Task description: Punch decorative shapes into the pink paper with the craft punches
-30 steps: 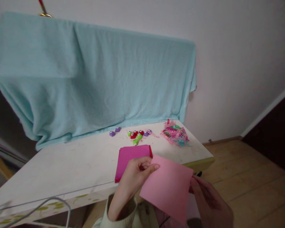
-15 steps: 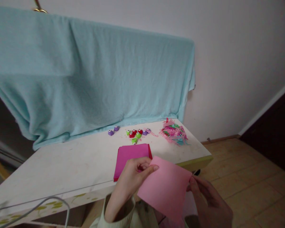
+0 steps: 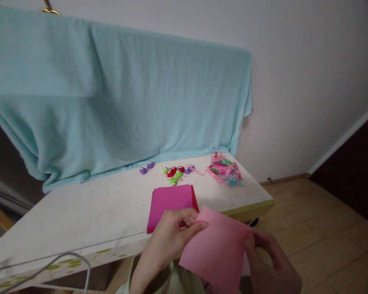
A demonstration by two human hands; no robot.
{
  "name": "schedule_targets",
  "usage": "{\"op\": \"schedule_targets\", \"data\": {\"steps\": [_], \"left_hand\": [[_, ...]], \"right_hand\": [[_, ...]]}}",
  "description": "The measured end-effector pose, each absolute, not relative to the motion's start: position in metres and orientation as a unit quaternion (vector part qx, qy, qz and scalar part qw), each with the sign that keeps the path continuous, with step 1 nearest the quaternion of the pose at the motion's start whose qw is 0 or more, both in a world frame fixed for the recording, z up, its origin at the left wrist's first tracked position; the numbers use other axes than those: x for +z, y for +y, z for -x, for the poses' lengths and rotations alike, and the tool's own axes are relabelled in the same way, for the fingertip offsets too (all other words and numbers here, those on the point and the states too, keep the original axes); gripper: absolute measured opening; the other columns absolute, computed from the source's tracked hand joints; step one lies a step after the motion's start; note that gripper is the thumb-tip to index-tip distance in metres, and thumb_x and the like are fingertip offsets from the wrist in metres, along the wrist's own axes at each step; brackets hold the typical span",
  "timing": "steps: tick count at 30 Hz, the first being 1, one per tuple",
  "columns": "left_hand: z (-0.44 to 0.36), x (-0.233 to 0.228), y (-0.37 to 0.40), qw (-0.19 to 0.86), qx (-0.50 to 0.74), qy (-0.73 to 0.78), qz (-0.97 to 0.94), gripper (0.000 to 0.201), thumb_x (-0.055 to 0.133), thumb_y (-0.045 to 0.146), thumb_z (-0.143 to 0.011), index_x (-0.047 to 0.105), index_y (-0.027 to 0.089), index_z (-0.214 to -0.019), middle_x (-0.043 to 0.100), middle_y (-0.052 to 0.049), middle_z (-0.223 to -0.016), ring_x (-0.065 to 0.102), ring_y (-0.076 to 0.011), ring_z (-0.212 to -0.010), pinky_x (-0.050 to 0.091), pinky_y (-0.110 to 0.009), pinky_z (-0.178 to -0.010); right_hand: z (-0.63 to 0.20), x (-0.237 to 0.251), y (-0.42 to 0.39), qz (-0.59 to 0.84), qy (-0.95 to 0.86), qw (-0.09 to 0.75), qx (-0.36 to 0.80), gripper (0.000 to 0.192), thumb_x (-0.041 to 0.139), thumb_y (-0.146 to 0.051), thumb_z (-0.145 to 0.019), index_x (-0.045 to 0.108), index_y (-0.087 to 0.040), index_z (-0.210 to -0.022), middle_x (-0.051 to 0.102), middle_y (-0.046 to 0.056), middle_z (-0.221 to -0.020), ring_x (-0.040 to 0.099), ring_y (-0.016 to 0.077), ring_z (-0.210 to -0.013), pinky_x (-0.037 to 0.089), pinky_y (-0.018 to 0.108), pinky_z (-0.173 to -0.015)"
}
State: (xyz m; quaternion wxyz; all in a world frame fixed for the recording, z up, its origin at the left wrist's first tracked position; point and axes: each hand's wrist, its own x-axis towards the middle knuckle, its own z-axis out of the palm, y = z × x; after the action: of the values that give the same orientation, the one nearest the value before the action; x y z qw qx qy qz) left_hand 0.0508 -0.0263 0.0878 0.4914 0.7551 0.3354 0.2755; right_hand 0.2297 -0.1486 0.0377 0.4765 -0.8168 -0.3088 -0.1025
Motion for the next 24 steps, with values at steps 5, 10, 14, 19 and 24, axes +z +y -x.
{"op": "schedule_targets", "data": {"steps": [5, 10, 14, 19, 24], "left_hand": [[-0.045, 0.095, -0.038, 0.423, 0.271, 0.341, -0.794, 0.033, 0.057, 0.044, -0.086, 0.063, 0.016, -0.069, 0.058, 0.001, -0.063, 0.051, -0.0125, -0.061, 0.034, -0.020, -0.057], [-0.041, 0.098, -0.044, 0.376, 0.266, 0.345, -0.818, 0.032, 0.056, 0.043, -0.087, 0.062, 0.018, -0.068, 0.059, 0.001, -0.061, 0.052, -0.0129, -0.059, 0.032, -0.021, -0.054], [-0.039, 0.102, -0.050, 0.357, 0.251, 0.341, -0.833, 0.031, 0.054, 0.042, -0.088, 0.061, 0.020, -0.068, 0.060, 0.001, -0.061, 0.054, -0.0130, -0.057, 0.032, -0.021, -0.053], [-0.038, 0.102, -0.058, 0.331, 0.263, 0.331, -0.843, 0.024, 0.054, 0.037, -0.089, 0.063, 0.022, -0.072, 0.065, 0.000, -0.067, 0.058, -0.0153, -0.063, 0.036, -0.020, -0.056], [-0.023, 0.107, -0.060, 0.317, 0.281, 0.337, -0.841, 0.021, 0.057, 0.034, -0.086, 0.064, 0.022, -0.070, 0.066, 0.000, -0.068, 0.060, -0.0158, -0.064, 0.039, -0.019, -0.059]], "right_hand": [[-0.218, 0.037, -0.141, 0.811, -0.300, 0.482, -0.140, 0.031, 0.056, -0.048, -0.080, 0.070, -0.021, -0.082, 0.067, 0.002, -0.072, 0.062, 0.0189, -0.065, 0.042, 0.026, -0.062], [-0.216, 0.034, -0.138, 0.815, -0.311, 0.462, -0.157, 0.027, 0.057, -0.045, -0.080, 0.071, -0.021, -0.082, 0.067, 0.001, -0.071, 0.062, 0.0177, -0.061, 0.041, 0.026, -0.060], [-0.216, 0.032, -0.138, 0.811, -0.314, 0.461, -0.176, 0.027, 0.057, -0.044, -0.081, 0.070, -0.020, -0.082, 0.067, 0.002, -0.072, 0.062, 0.0184, -0.063, 0.042, 0.026, -0.062], [-0.206, 0.035, -0.135, 0.823, -0.298, 0.447, -0.186, 0.023, 0.058, -0.041, -0.081, 0.070, -0.022, -0.082, 0.067, 0.001, -0.071, 0.062, 0.0185, -0.062, 0.041, 0.026, -0.060], [-0.221, 0.033, -0.138, 0.834, -0.279, 0.431, -0.200, 0.020, 0.057, -0.040, -0.079, 0.069, -0.024, -0.079, 0.068, 0.001, -0.071, 0.063, 0.0207, -0.063, 0.042, 0.029, -0.059]]}}
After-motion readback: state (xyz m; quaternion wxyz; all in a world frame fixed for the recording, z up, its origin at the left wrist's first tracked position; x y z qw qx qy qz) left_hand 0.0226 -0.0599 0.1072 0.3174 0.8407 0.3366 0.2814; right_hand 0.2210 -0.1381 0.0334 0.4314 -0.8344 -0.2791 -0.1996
